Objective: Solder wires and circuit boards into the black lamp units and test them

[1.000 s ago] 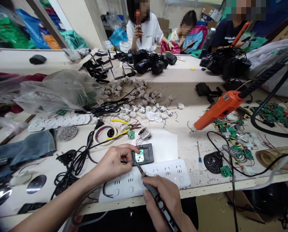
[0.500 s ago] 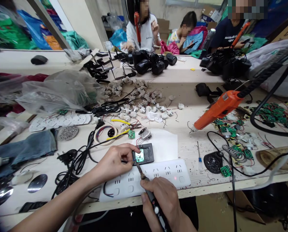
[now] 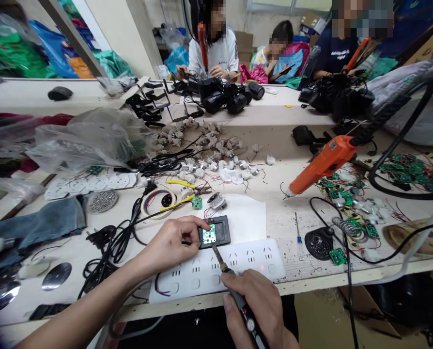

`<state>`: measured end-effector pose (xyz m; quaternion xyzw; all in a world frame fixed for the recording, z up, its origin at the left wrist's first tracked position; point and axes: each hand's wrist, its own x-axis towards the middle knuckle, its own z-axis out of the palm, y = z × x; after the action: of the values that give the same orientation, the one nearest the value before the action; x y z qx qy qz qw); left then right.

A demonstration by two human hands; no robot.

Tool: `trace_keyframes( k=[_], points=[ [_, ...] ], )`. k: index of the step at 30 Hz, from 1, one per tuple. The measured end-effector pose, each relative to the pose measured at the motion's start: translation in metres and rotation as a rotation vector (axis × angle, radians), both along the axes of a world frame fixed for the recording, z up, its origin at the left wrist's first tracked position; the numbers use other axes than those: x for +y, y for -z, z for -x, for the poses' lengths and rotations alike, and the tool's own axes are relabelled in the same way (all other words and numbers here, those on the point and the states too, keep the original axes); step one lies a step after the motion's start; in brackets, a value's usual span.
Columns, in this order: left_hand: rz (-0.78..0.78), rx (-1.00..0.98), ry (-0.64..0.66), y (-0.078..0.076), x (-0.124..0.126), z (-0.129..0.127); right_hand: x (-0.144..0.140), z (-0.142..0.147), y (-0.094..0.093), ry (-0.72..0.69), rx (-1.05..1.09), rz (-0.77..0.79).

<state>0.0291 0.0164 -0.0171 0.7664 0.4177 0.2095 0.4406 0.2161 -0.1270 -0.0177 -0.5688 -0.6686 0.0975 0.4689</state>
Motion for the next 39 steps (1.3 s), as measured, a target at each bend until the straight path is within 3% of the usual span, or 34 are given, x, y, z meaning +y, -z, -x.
trace_keyframes(
  k=[14, 23, 29, 39],
  points=[
    [-0.028, 0.026, 0.017, -0.002, -0.002, 0.001, -0.003, -0.001, 0.002, -0.015, 0.064, 0.036],
    [-0.158, 0.030, 0.012, -0.008, -0.015, 0.008, -0.004, -0.002, 0.006, -0.005, 0.048, -0.001],
    [-0.059, 0.035, -0.080, -0.005, -0.017, 0.003, -0.004, -0.003, 0.001, 0.014, -0.006, 0.055],
    [0.074, 0.039, -0.164, 0.002, -0.012, 0.000, 0.009, -0.008, -0.006, -0.193, 0.028, 0.074]
  ],
)
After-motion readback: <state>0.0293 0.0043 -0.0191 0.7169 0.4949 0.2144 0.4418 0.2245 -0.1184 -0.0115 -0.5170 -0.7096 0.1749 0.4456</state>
